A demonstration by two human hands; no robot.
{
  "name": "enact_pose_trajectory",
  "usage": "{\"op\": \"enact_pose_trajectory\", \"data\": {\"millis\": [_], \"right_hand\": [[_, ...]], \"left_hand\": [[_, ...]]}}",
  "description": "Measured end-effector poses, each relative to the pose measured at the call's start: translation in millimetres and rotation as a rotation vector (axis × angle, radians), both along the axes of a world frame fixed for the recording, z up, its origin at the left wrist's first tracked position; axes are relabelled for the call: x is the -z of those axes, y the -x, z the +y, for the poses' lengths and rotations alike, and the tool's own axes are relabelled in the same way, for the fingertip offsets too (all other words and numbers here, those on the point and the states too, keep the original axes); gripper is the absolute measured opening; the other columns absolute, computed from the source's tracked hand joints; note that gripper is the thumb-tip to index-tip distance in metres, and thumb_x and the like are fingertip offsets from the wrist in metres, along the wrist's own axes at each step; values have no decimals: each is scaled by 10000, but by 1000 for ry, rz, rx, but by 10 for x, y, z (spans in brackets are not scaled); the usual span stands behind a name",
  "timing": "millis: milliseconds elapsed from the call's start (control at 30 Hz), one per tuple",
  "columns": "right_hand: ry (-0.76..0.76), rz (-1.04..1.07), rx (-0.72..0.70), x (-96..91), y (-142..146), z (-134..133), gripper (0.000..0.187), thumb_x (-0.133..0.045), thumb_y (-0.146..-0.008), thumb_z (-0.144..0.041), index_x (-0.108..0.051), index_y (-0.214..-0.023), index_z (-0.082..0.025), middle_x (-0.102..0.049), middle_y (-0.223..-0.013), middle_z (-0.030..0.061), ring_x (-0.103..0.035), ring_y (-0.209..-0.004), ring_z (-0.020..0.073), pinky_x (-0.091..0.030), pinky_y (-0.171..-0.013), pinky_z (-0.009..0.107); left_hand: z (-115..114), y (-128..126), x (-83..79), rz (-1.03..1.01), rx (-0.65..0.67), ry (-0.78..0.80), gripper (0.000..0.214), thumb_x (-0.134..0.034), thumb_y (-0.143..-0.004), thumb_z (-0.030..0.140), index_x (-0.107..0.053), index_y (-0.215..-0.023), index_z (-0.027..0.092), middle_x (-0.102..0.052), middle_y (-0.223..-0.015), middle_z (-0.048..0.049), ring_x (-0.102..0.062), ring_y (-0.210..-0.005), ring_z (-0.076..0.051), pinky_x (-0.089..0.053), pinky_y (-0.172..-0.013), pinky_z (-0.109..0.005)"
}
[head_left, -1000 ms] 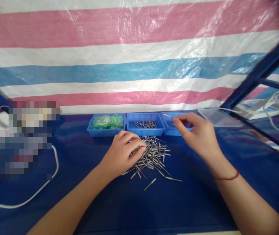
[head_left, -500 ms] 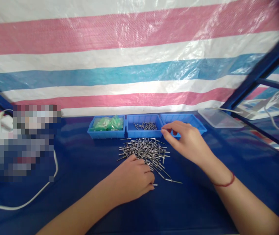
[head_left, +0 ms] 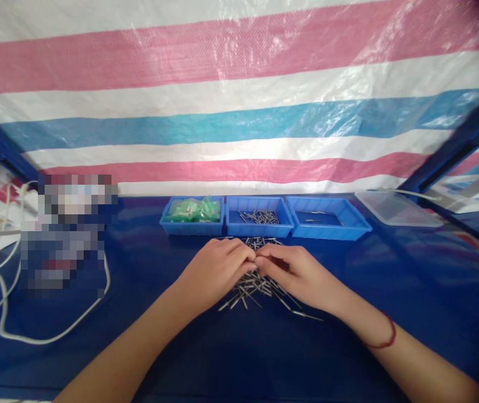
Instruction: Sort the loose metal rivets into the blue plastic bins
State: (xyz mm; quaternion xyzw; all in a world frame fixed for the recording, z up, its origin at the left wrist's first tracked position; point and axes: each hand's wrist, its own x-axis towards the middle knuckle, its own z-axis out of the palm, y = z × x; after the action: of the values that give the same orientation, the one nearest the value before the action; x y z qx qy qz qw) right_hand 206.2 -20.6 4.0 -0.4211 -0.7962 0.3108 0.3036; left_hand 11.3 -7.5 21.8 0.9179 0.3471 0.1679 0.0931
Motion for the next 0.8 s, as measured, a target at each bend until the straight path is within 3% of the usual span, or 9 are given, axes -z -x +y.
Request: {"op": "enact_pose_trajectory", "data": {"millis": [167,267,333,467,700,800], "right_hand": [[87,141,-37,45,-15,21,242,-480,-912,-358,-627,-822,-188,-602,-725,7,-509,-613,118,-400,-544,232],[116,190,-23,39,-4,15,225,-501,-900,-370,-622,-848,-187,-583,-720,6,-488,-606,117,-396,-532,233],[120,214,-9,34,11,5,222,-500,-901,-373,-606,-842,-188,-558,-701,-4,-474,-597,111,-388,-527,228],[112,203,9,31,42,-16,214,-493,-903,-365,-580,-815,-191,-530,-680,-14,-458,-584,109,-382,-530,231],[55,213,14,40,50,5,224,-491,-903,-369,-640,-898,-203,-621,-816,31,-565,-732,155,-465,-670,287],[57,260,49,62,29,21,216,-531,-881,-382,-645,-868,-199,-629,-829,35,-566,-717,151,-468,-651,285]], "left_hand": [[8,1,0,-312,-43,195,151,-514,-900,229,-606,-1019,216,-664,-961,-24,-618,-887,-154,-463,-809,-273],[13,-21,40,-485,-83,324,284,-585,-854,234,-555,-1137,223,-685,-941,-17,-638,-848,-152,-485,-792,-277],[17,-38,69,-572,-124,381,243,-593,-852,261,-576,-1088,208,-688,-918,-18,-643,-834,-151,-489,-775,-268],[10,-61,107,-616,-183,427,142,-557,-877,303,-633,-895,184,-677,-869,-12,-629,-815,-146,-474,-748,-250],[-23,-69,94,-618,-181,421,182,-521,-896,326,-630,-923,183,-649,-838,-18,-595,-772,-141,-460,-711,-243],[-19,-68,75,-615,-170,359,163,-518,-897,297,-629,-914,180,-641,-864,-27,-580,-765,-134,-455,-706,-241]]}}
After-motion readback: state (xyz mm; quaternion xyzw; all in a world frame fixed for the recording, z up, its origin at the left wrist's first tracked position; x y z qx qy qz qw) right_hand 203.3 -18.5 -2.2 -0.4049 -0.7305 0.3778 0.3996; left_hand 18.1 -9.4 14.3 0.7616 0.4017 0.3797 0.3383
